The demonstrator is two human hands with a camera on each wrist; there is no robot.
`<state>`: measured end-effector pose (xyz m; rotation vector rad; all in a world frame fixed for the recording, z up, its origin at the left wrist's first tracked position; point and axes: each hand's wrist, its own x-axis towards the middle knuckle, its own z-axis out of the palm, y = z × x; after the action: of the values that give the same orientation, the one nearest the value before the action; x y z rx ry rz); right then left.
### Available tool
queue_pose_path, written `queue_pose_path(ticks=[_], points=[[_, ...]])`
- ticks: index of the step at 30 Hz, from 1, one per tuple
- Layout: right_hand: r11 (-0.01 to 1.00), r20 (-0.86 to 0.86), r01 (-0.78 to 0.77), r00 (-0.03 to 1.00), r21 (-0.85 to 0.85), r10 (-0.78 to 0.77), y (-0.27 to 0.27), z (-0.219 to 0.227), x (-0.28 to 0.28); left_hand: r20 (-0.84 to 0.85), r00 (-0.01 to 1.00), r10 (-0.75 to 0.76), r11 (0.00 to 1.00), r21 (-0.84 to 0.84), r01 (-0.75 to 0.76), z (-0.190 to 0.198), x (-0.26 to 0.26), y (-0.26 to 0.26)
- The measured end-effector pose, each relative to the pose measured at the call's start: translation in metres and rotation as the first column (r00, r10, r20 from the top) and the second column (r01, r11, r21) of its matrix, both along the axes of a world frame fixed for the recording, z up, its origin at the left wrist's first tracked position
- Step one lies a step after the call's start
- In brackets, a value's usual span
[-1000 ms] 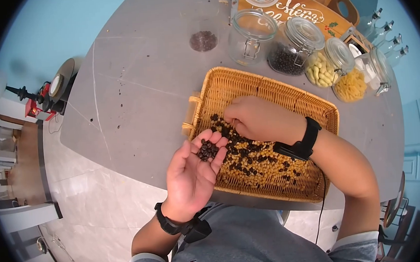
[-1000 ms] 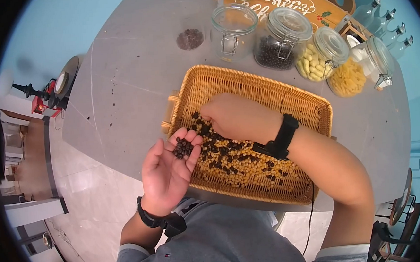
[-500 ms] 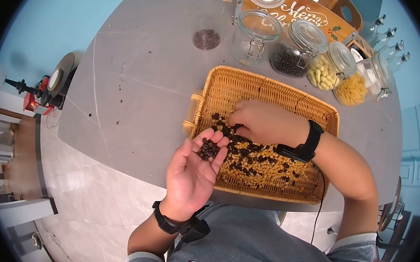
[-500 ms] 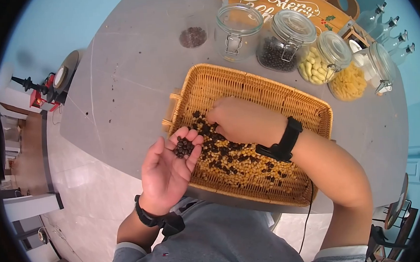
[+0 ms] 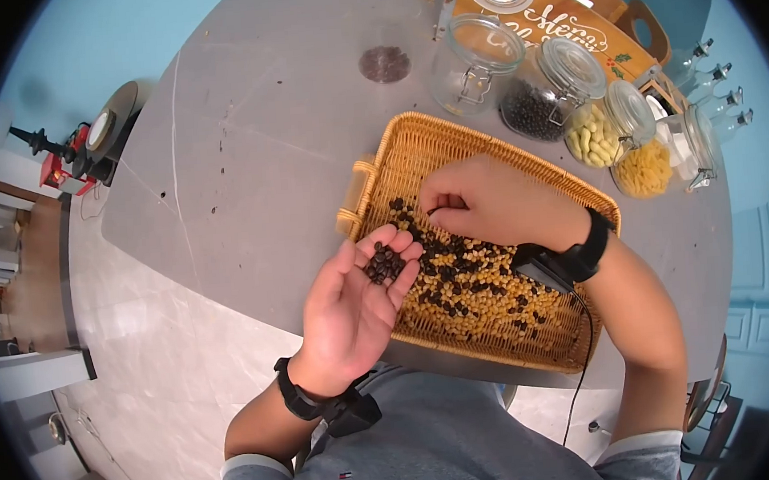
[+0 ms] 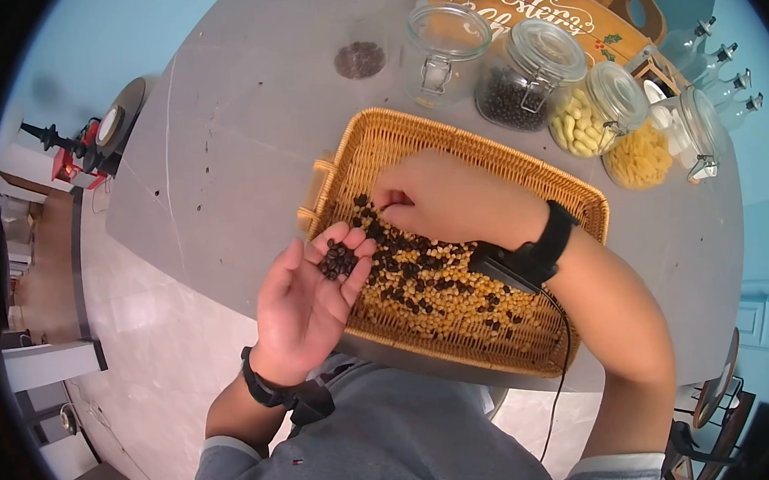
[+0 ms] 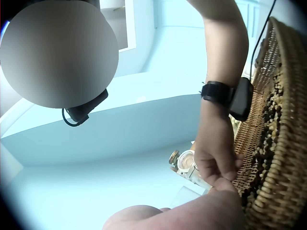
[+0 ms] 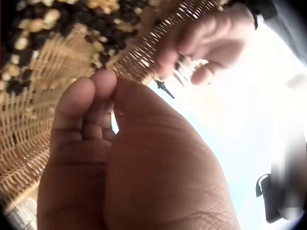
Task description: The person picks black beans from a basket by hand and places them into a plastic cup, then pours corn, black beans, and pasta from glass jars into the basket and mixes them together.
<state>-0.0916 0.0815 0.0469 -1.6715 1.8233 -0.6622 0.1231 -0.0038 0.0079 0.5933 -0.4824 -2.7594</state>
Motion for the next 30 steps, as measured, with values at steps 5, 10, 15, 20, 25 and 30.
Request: queue_pose_path(ticks=[5, 10, 15, 20, 25, 30], points=[[0.995, 0.236, -0.07, 0.97, 0.065, 0.053, -0.006, 0.032, 0.027, -0.088, 0.995, -0.037, 0.999, 0.001, 0.037, -0.001, -0.005, -0.002], [0.996, 0.053, -0.06, 0.997, -0.063, 0.063, -0.008, 0.023, 0.019, -0.101, 0.994, 0.035, 0.999, 0.016, -0.033, 0.003, 0.003, -0.001], [0.997, -0.212, -0.039, 0.977, -0.064, 0.025, 0.004, -0.022, 0.008, -0.036, 0.998, 0.052, 0.998, 0.031, -0.051, 0.008, 0.013, -0.007], [0.999, -0.214, -0.034, 0.976, -0.029, 0.027, 0.004, -0.035, 0.014, -0.041, 0.998, 0.041, 0.999, 0.031, -0.039, 0.007, 0.014, -0.006], [0.998, -0.229, -0.035, 0.973, -0.06, 0.02, 0.005, -0.031, 0.011, -0.019, 0.999, 0.038, 0.999, 0.015, -0.038, 0.011, 0.017, -0.008], [0.995, -0.169, -0.053, 0.985, -0.082, 0.038, 0.0, -0.02, 0.03, -0.031, 0.999, 0.033, 0.999, 0.013, -0.033, 0.011, 0.017, -0.009]])
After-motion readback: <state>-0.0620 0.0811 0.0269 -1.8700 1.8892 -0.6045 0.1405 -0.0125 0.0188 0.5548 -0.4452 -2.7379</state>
